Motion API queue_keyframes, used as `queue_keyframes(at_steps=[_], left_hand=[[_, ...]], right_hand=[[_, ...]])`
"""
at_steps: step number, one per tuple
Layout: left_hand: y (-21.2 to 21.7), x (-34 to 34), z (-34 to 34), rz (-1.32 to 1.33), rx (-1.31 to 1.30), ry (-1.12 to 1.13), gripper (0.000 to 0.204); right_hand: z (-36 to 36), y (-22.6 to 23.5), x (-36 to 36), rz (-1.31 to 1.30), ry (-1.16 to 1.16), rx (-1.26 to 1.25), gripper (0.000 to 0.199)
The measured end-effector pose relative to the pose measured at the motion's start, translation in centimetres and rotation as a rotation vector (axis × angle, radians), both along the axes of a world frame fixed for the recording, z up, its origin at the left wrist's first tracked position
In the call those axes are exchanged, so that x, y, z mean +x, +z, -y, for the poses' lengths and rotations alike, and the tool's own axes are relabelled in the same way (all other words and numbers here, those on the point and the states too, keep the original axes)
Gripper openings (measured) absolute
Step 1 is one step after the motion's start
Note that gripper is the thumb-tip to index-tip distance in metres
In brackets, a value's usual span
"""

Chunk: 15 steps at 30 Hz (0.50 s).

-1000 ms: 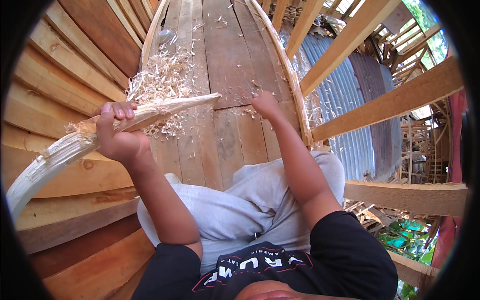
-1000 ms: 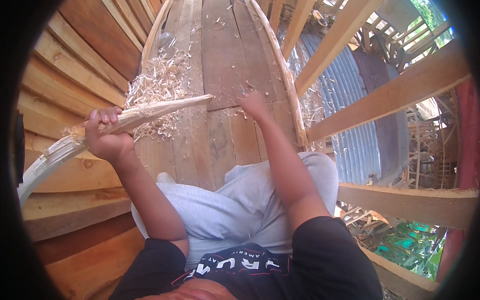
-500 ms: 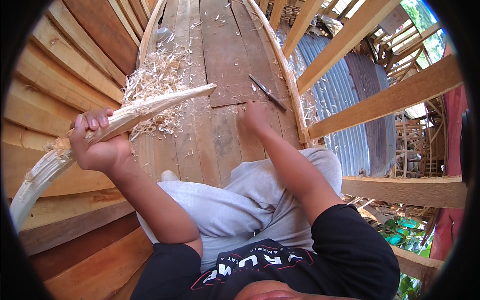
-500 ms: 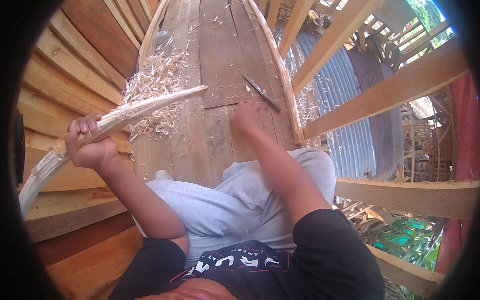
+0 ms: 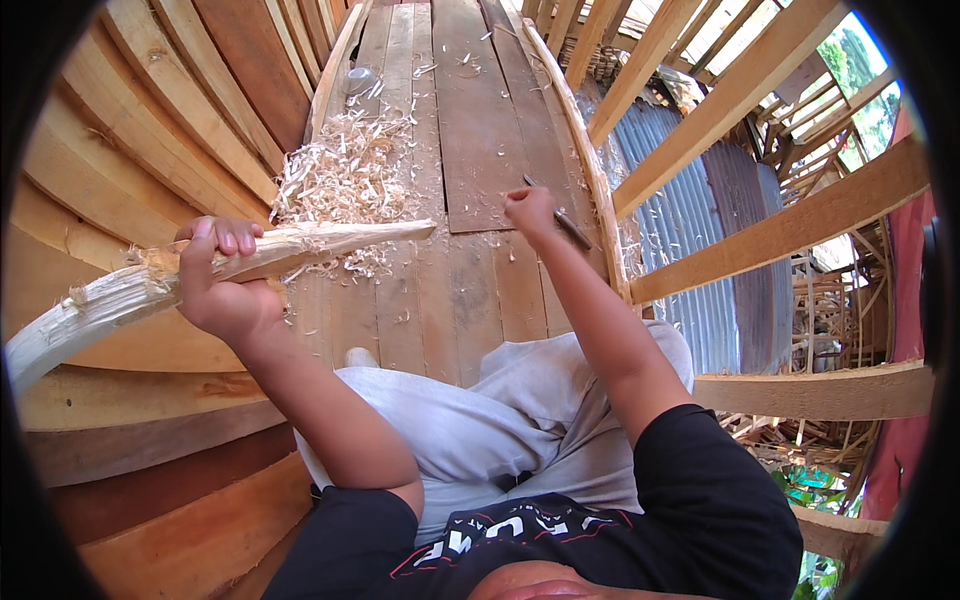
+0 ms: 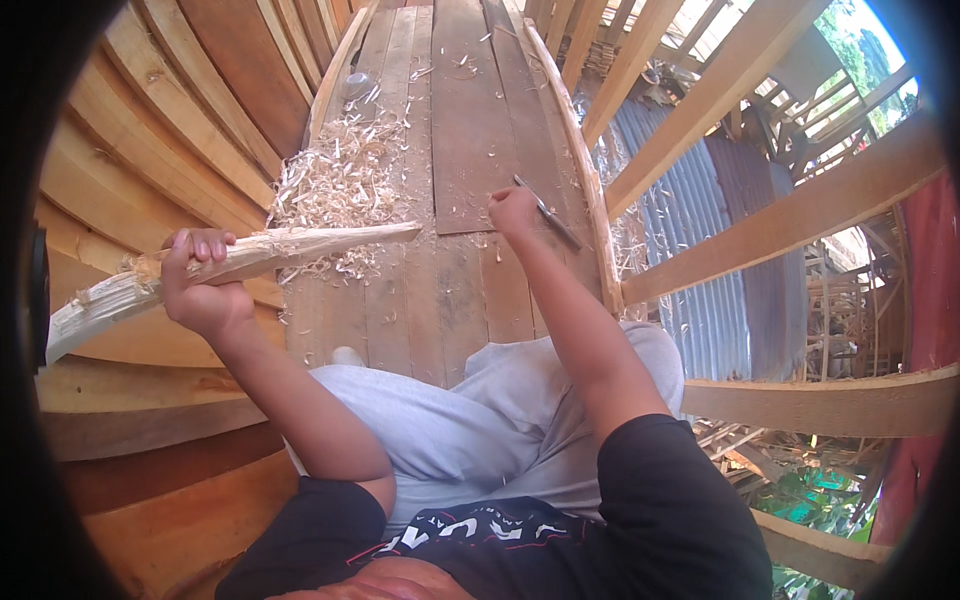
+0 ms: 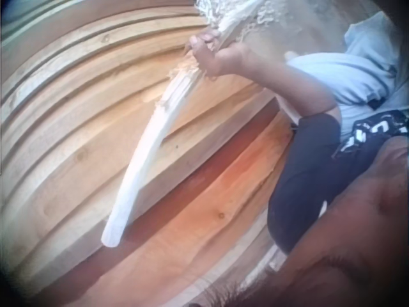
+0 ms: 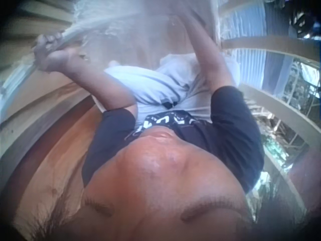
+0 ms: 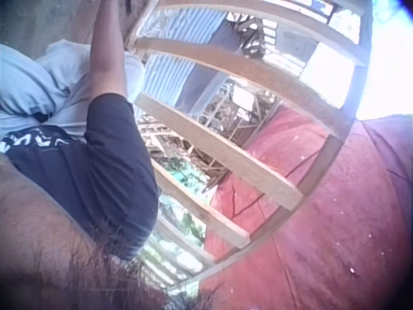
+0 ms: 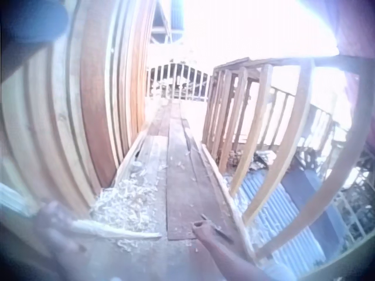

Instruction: The person sits on a wooden floor and uses a knife to carve a long, curved piece of wood. They repeatedly shave off thin strips of wood, creating a pile of shavings on the floor.

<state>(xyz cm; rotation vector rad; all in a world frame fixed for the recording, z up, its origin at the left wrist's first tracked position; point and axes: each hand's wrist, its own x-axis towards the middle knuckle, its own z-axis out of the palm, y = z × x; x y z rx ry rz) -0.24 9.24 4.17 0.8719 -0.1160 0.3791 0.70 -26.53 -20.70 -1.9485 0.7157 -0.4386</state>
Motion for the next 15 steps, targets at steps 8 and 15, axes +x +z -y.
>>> queue_keyframes(at_steps=[8, 15], left_hand=[[-0.1, 0.2, 0.2, 0.001, 0.044, 0.007, 0.01], [-0.1, 0.0, 0.0, -0.01, 0.032, 0.012, 0.011]], right_hand=[[-2.3, 10.1, 11.0, 0.432, -0.202, 0.232, 0.021], [1.9, 4.9, 7.6, 0.012, -0.087, -0.189, 0.035]])
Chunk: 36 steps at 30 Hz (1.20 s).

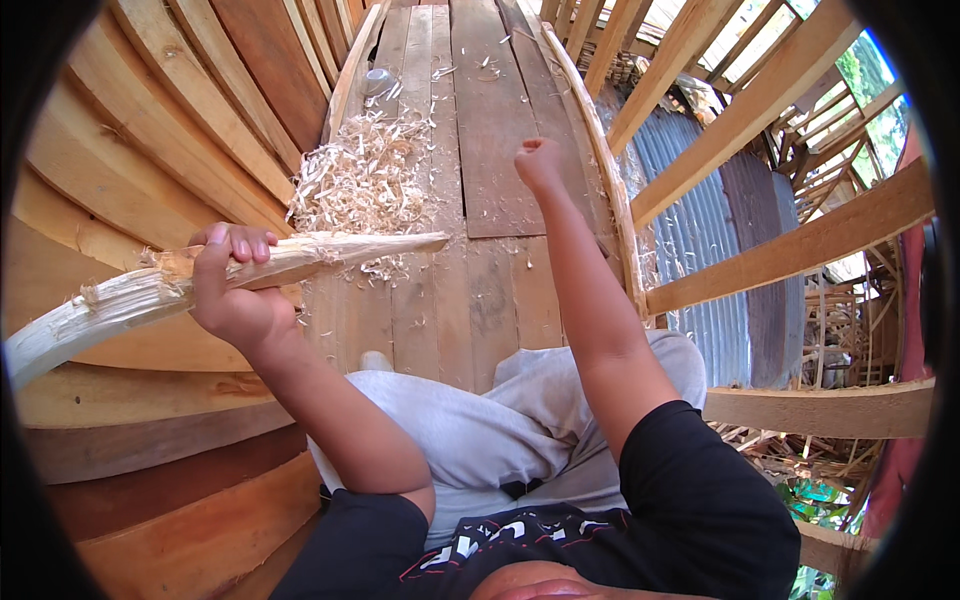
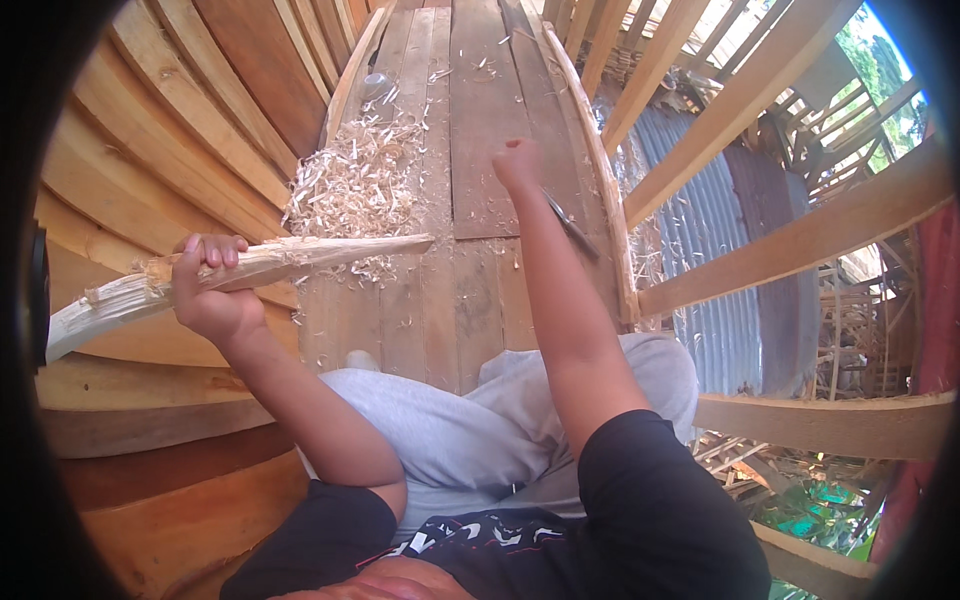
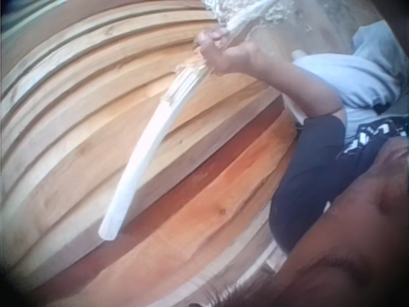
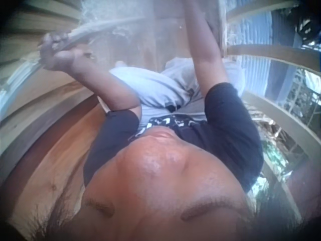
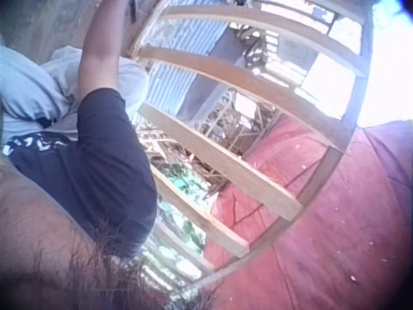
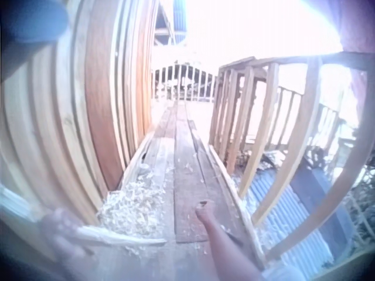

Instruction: The person sits on a wooden floor and uses a knife to carve a long, curved piece of wood. They repeatedly shave off thin strips of wood, creating a pile of shavings on the floor.

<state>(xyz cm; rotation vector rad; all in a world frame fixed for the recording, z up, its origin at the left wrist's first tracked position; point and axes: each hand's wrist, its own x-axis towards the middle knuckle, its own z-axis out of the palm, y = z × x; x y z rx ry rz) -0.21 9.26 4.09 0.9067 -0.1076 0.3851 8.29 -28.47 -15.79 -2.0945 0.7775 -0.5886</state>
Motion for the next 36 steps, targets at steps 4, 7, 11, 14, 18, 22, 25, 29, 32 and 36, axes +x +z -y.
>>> queue_keyframes(at_steps=[4, 7, 11, 14, 18, 22, 25, 29, 32, 36], left_hand=[[-0.3, 0.1, 0.1, 0.018, -0.016, -0.048, 0.012], [-0.1, 0.0, 0.0, 0.023, -0.021, -0.057, 0.011], [-0.1, 0.0, 0.0, -0.004, -0.025, -0.015, 0.009], [-0.3, 0.1, -0.2, 0.001, -0.029, -0.021, 0.008], [-0.1, 0.0, -0.3, 0.006, -0.029, -0.012, 0.009], [-0.2, 0.1, -0.5, 0.012, -0.012, -0.015, 0.01], [-0.6, 0.4, 0.8, 0.012, -0.049, -0.087, 0.01], [-0.3, 0.2, -0.8, 0.023, -0.004, -0.034, 0.011], [-0.3, 0.2, -0.2, 0.01, -0.007, -0.021, 0.012], [-0.2, 0.1, -0.4, 0.011, -0.003, -0.018, 0.013]], right_hand=[[-0.5, -5.7, -5.5, -0.082, -0.065, -0.45, 0.027], [-1.6, -8.4, -7.5, -0.239, 0.052, -0.559, 0.018], [-1.1, -10.5, -7.8, -0.282, 0.036, -0.556, 0.015], [1.6, -11.1, -7.2, -0.282, 0.047, -0.512, 0.016], [2.4, -10.2, -6.7, -0.121, 0.096, -0.417, 0.017], [0.5, -6.6, -4.1, -0.169, -0.149, -0.097, 0.022], [3.3, -5.8, 0.1, 0.19, -0.38, 0.58, 0.021], [-7.3, 4.5, 3.0, 0.523, 0.472, 1.096, 0.023], [-6.6, 5.2, 3.4, 0.315, 0.532, 0.775, 0.026], [-4.4, 0.1, 0.3, -0.191, 0.385, -0.173, 0.039]])
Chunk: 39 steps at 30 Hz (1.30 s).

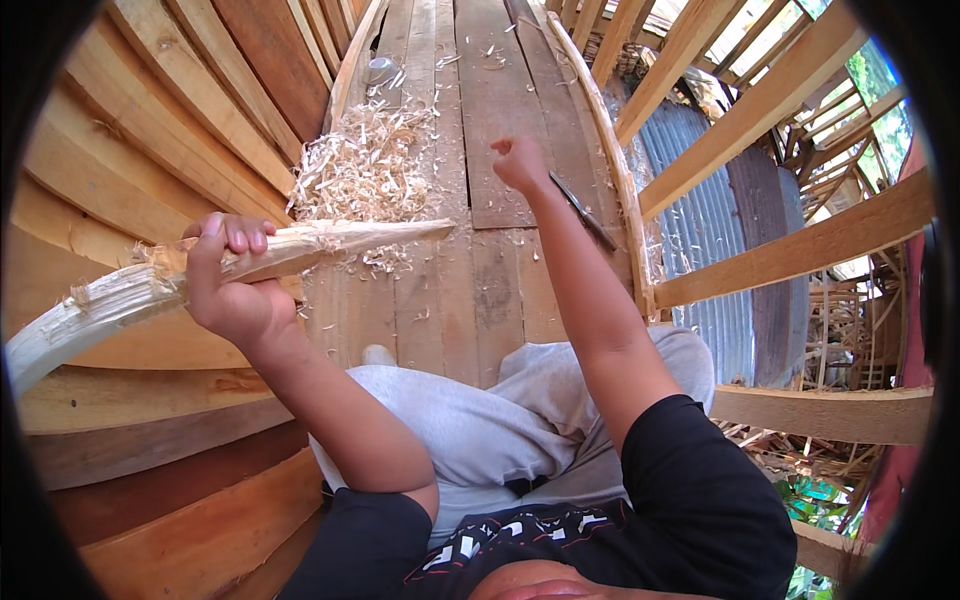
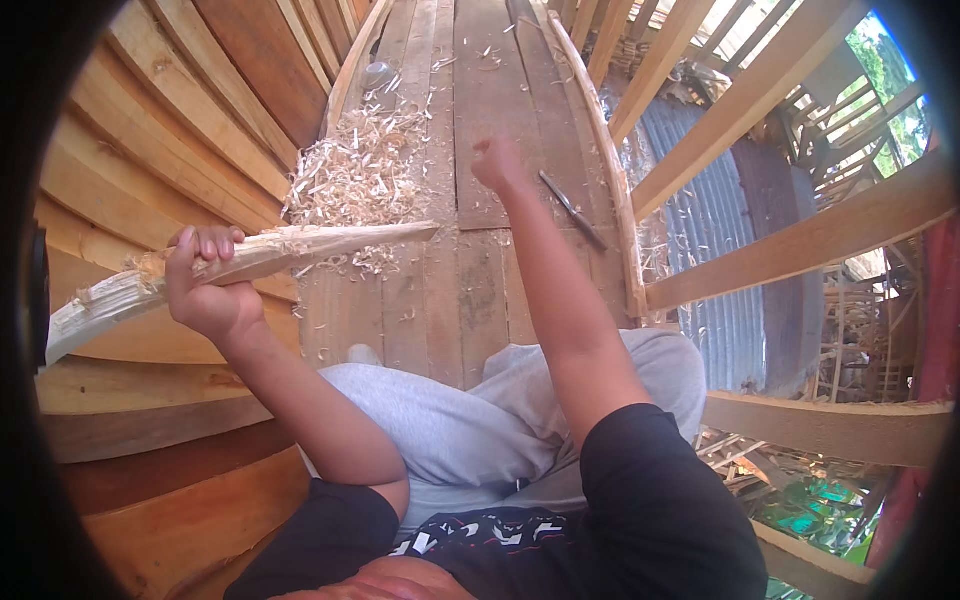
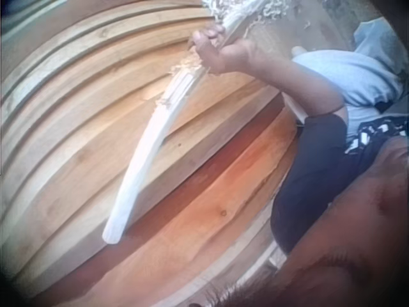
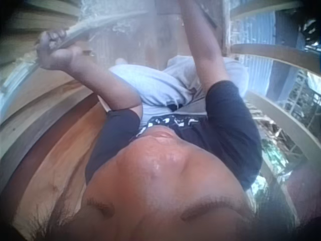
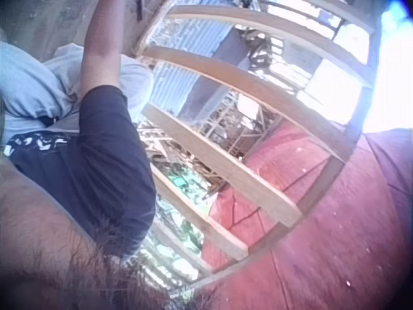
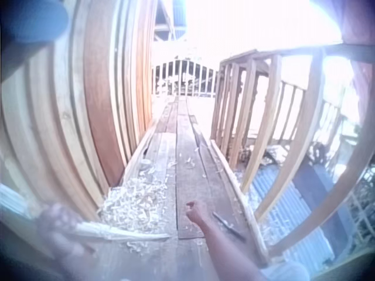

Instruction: The person sits on a wooden floor and uses a knife to carve a long, curved piece of wood. They repeatedly shave off thin strips of wood, creating a pile of shavings on the floor.

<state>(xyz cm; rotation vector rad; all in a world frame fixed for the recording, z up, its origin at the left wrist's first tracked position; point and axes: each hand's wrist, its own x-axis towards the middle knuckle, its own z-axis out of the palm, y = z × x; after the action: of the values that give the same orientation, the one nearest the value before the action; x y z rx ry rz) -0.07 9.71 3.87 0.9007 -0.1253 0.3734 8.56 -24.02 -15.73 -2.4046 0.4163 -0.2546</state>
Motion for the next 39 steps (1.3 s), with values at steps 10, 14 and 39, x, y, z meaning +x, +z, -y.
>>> queue_keyframes(at_steps=[10, 14, 39], left_hand=[[-0.2, 0.1, 0.1, 0.022, -0.044, -0.013, 0.008], [-0.3, 0.2, 0.2, 0.022, -0.037, -0.003, 0.008], [1.0, -1.1, -0.4, 0.054, -0.056, -0.017, 0.008]], right_hand=[[3.9, -6.5, -7.5, -0.123, 0.651, -0.464, 0.034], [5.1, -6.3, -10.7, -0.137, 0.839, -0.49, 0.039], [-2.8, -8.5, -8.8, 0.112, 0.158, 0.085, 0.032]])
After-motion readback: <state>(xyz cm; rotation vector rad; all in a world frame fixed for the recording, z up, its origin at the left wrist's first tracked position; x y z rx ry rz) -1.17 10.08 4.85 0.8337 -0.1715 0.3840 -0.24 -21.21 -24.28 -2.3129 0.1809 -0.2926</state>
